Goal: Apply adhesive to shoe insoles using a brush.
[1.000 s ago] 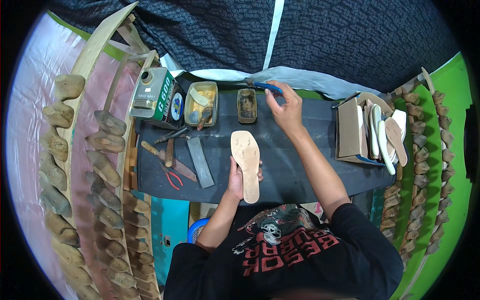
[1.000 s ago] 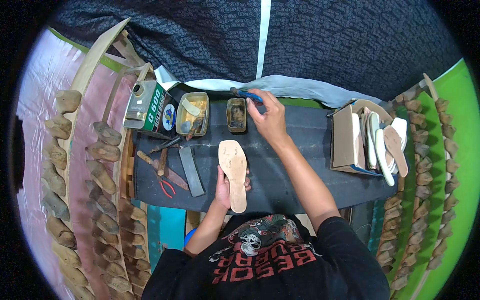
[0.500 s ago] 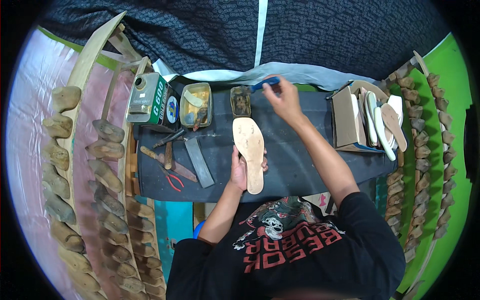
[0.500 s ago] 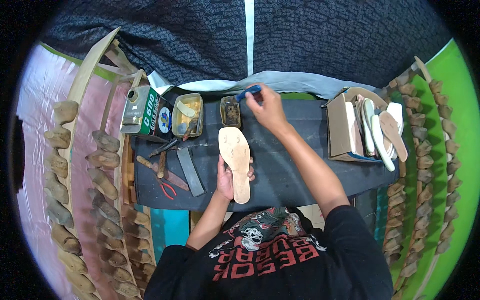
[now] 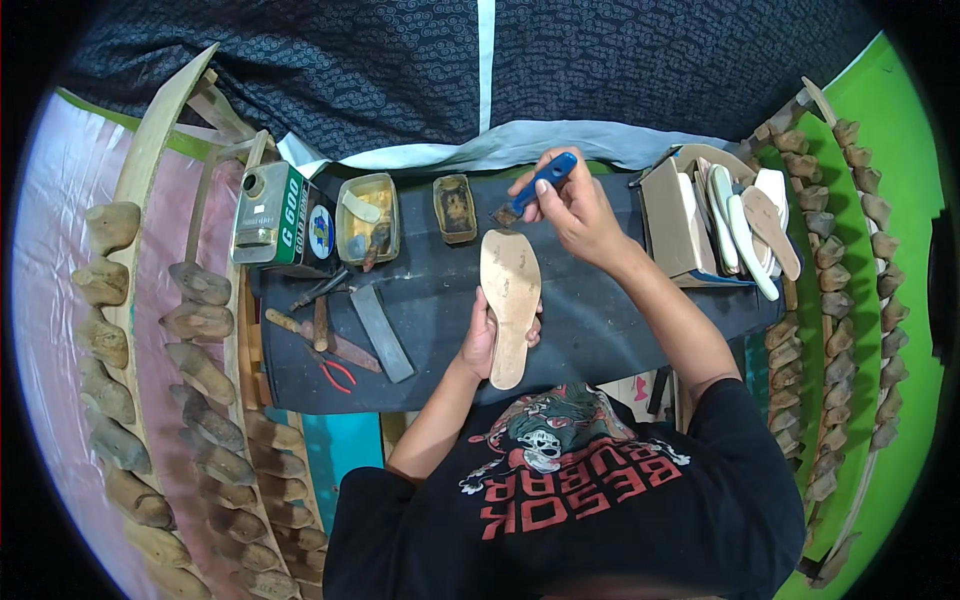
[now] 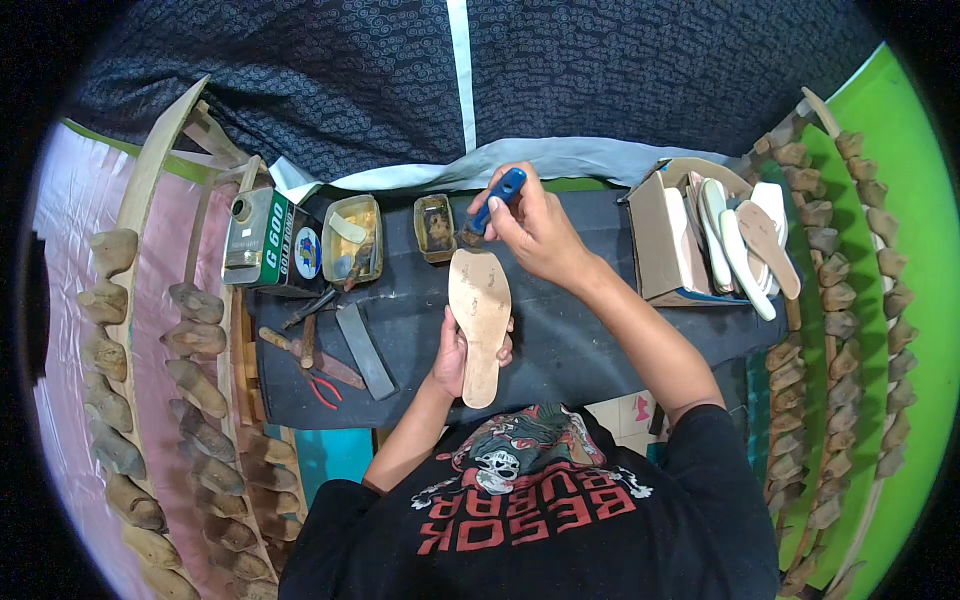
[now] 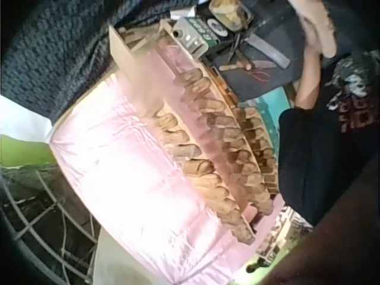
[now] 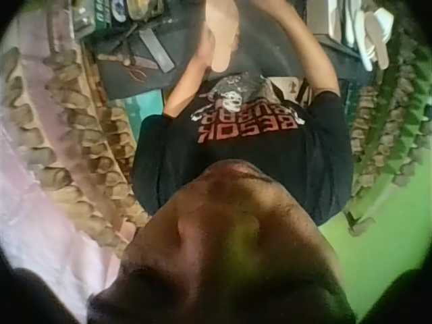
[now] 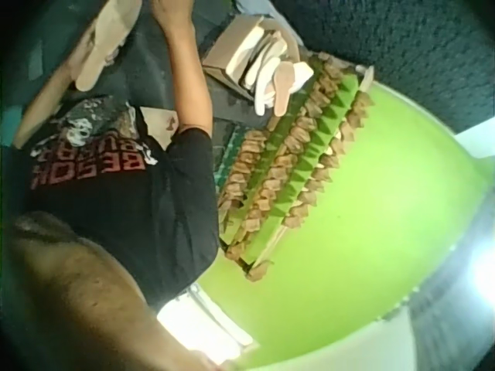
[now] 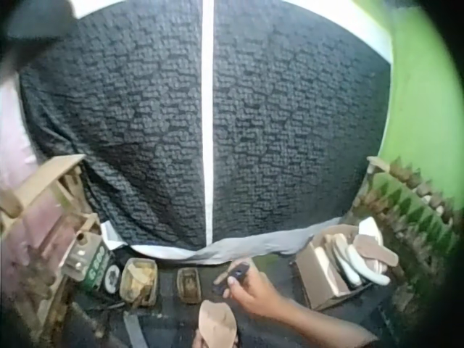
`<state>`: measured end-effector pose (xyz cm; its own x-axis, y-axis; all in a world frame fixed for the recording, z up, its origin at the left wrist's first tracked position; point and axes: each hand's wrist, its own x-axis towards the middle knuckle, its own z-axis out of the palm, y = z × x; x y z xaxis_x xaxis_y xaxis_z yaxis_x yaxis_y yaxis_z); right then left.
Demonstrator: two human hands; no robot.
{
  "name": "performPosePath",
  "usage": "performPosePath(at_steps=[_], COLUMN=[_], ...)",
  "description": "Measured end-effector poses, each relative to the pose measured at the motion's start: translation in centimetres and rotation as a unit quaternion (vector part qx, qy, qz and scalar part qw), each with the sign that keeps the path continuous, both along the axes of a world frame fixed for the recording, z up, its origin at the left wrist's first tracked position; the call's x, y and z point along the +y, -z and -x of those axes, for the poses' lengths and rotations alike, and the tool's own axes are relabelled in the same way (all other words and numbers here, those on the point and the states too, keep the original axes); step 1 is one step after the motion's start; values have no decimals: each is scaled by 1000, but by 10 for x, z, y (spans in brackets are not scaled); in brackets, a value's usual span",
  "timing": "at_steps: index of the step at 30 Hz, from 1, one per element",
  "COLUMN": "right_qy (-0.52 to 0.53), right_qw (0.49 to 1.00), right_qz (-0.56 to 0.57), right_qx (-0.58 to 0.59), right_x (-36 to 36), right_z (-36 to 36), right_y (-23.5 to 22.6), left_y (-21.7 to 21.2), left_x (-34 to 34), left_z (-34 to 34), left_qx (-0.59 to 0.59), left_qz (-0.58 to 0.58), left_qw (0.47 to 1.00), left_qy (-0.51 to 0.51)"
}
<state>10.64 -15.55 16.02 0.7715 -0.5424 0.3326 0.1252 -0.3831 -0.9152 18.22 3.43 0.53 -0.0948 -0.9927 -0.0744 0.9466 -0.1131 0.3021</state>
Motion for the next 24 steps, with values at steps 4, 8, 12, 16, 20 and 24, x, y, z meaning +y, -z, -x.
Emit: performPosePath(at_steps=[4,8,12,16,20,24], right_qy=[21,18,54,56,18,40], right_qw=[1000,999,998,998,999,997], right_qz=[19,37,7,23,38,62], right_qx=[-6,4,-8,1,14,28], right_x=[8,10,14,38,70,44], right_z=[5,4,0,5,18,8], right_y=[13,17,22,18,17,4], left_y=[-1,-3,-2,1,-1,-3], left_x=[0,3,5,5,3,7], left_z=[4,7,8,10,7,6], left_qx=[-16,-19,-25,-40,-25,-34], left_qz=[-3,-1,3,-6,-16,-15], left_qw=[1000,1000,1000,999,999,999], left_qy=[9,14,13,-13,-19,-14])
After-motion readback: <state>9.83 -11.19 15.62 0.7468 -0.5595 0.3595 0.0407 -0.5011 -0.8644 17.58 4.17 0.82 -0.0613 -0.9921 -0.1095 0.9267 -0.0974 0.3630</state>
